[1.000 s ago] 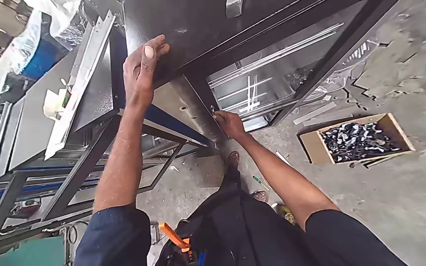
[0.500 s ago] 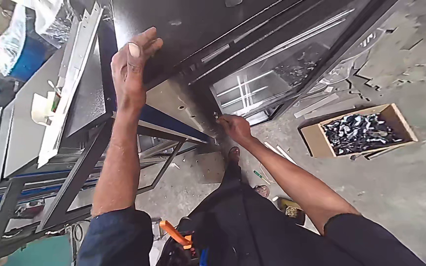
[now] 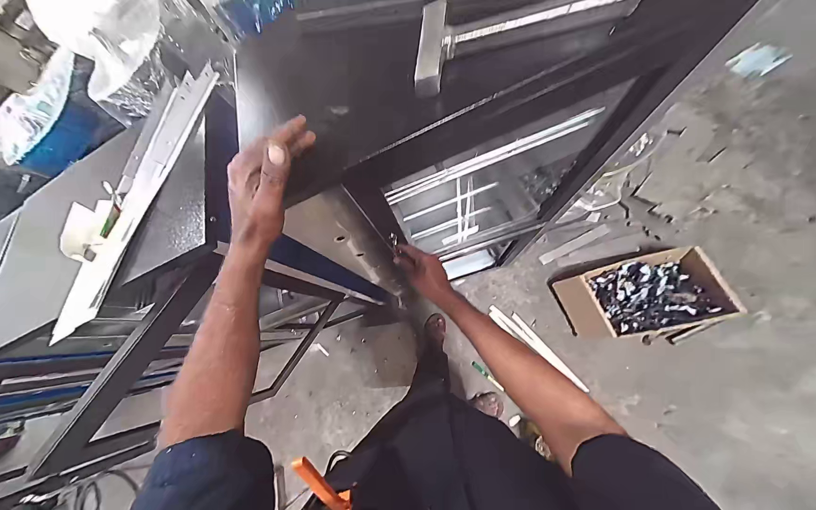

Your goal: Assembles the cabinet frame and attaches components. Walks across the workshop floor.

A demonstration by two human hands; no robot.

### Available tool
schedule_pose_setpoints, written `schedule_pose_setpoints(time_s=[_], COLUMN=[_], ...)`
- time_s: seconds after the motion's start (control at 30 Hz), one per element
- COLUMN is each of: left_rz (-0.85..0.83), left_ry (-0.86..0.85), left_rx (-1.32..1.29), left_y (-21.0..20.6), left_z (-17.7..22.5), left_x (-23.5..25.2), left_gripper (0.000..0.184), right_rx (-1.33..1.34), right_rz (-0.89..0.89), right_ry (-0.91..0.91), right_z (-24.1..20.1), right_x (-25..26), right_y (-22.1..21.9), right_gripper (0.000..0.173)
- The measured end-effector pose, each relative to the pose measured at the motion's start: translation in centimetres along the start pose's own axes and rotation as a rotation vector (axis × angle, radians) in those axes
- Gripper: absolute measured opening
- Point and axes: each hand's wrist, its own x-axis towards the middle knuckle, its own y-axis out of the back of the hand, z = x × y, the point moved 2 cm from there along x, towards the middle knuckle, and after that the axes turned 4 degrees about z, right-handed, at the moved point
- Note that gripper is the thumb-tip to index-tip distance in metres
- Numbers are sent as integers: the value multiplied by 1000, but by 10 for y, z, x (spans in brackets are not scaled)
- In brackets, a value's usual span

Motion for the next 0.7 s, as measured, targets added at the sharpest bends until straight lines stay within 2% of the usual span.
schedule_pose_setpoints(time_s=[0.1,0.2,0.3,0.37,0.43,0.57,0.63,0.7], left_rz=[12,29,34,35,36,62,41,83], left_ry=[-6,-5,52,70,51,33,49,-55], left_rx=[28,32,68,95,114,86,70,26], left_y=[0,0,-3,-4,-3,1,-2,-2], left_z=[-2,0,10,11,9,7,3,1], left_x=[-3,-5,-11,-15,-10,0,-9,-5], left_gripper=[85,83,80,78,78,73,70,66], right_rx=[7,-11,36,59,89,-8,-12,24], right_rz=[-111,-173,-186,-81,87,291,380,548], right_ry=[-51,-94,-146,-248,-337,-342,-384,-391], right_z=[1,25,71,103,115,88,85,91], right_x=[-25,-76,-142,-189,-214,-208,-215,-210], right_y=[0,9,29,47,78,167,192,212], right_gripper=[59,49,36,24,19,29,35,30])
